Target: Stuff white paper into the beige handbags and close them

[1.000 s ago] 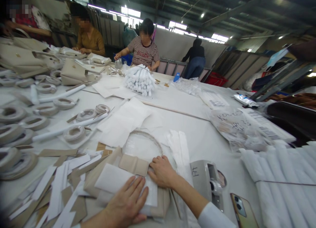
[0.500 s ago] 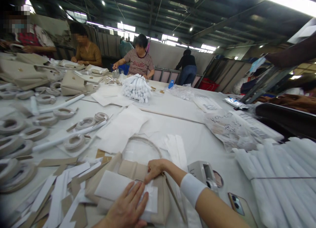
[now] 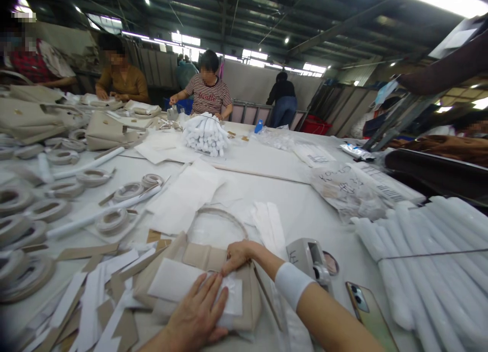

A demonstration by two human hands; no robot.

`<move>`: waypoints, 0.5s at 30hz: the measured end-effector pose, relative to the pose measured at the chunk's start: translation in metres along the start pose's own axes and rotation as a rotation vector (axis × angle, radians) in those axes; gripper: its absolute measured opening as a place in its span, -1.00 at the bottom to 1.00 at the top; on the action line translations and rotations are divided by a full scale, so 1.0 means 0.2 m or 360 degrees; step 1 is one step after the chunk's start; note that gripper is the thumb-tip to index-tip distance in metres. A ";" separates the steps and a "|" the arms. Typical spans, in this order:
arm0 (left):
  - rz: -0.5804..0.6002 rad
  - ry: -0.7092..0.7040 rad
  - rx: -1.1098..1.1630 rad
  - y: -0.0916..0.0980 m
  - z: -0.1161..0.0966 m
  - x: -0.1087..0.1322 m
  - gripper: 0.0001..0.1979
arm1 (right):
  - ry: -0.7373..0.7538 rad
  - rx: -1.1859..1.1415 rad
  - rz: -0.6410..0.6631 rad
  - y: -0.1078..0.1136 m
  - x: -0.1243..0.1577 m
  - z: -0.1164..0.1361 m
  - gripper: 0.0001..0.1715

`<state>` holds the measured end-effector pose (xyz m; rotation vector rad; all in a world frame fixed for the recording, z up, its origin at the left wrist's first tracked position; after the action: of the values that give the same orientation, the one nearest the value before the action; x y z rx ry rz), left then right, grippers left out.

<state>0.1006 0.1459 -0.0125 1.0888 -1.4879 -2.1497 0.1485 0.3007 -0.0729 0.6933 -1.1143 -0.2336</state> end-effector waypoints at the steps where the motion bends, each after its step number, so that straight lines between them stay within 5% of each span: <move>1: 0.0020 0.0001 0.0015 -0.01 0.00 0.00 -0.30 | 0.0002 -0.0010 -0.0039 0.01 0.00 0.01 -0.56; 7: 0.0186 0.0095 0.0126 -0.11 0.00 0.01 -0.27 | 0.0047 -0.0055 -0.0509 0.10 0.11 0.07 -0.66; 11: 0.0271 0.0199 0.0161 -0.15 0.02 -0.01 -0.29 | 0.0052 -0.0174 -0.1070 0.23 0.36 0.08 -0.51; 15: 0.0257 0.0217 0.0146 -0.14 0.03 -0.01 -0.31 | 0.0096 -0.0465 -0.1555 0.19 0.60 0.12 -0.55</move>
<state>0.1027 0.1625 -0.0353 1.0821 -1.5675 -1.8776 0.1742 0.2602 0.0472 0.9271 -0.5864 -1.1719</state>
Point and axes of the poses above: each hand's wrist, its own x-axis away from the middle knuckle, its own y-axis out of the back of the hand, z = x × y, the point moved 10 cm from there along -x, towards the middle knuckle, and after that the axes turned 5 degrees about -x, right-handed, at the moved point
